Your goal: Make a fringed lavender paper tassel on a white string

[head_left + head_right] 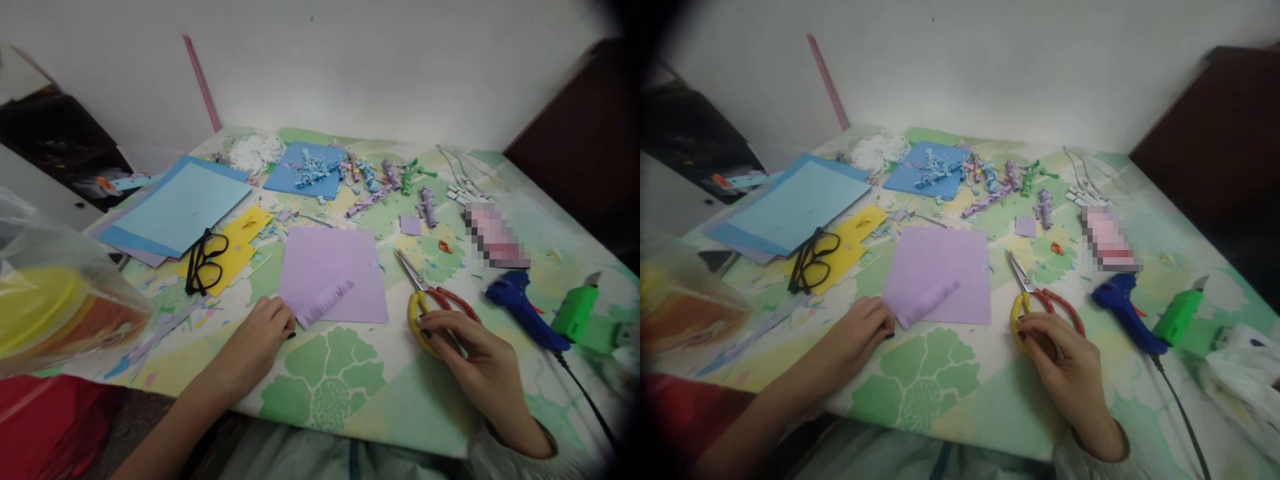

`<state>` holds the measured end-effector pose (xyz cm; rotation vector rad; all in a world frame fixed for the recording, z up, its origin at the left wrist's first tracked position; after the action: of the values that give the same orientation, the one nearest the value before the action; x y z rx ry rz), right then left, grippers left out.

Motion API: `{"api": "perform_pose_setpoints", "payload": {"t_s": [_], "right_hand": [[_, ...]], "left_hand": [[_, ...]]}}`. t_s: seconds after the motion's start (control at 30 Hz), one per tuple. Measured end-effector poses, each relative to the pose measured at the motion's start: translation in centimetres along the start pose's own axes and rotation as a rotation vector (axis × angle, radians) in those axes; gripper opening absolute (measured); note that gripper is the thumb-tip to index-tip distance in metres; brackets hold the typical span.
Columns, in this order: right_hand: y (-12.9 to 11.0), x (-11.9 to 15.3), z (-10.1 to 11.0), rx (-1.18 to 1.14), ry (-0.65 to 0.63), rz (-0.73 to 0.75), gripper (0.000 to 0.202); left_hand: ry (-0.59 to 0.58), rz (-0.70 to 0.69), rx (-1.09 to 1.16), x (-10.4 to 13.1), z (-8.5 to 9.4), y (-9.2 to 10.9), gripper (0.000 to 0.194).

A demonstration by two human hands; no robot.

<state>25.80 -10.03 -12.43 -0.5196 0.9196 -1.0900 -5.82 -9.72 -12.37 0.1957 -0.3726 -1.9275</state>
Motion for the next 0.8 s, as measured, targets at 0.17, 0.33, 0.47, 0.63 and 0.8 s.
{"api": "perform_pose_setpoints", "payload": {"t_s": [0.17,0.33,0.47,0.63,0.8], "right_hand": [[0.1,-0.3,0.2,0.081,0.037,0.076,0.01],[1.3,-0.6,-0.1,0.244,0.027,0.095,0.018],[1.9,-0.7,-0.6,0.283,-0.012,0.081,0.016],[2.0,-0.5,-0.5,0.324,0.043,0.079,0.015],[2.7,-0.7,0.1,0.358,0.11,-0.11,0.035]], "left_hand": [[0.046,0.041,0.044,0.2,0.9,-0.7,0.021],[0.168,0.089,-0.013,-0.1,3.5,-2.4,0.013],[0.144,0.081,-0.148,-3.5,5.6,-3.6,0.016],[0.191,0.178,-0.239,-12.1,6.8,-6.4,0.018],[0.183,0.302,-0.221,-18.3,6.3,-9.4,0.035]]}}
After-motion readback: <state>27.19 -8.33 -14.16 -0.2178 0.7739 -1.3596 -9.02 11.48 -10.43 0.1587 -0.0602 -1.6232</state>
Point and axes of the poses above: each hand's wrist, its own x-axis away from the middle knuckle, its own z-axis out of the back of the hand, y = z × x, the point moved 3 cm from there along -x, towards the middle knuckle, and after that the axes turned 9 degrees about -x, right-handed, at the moved point
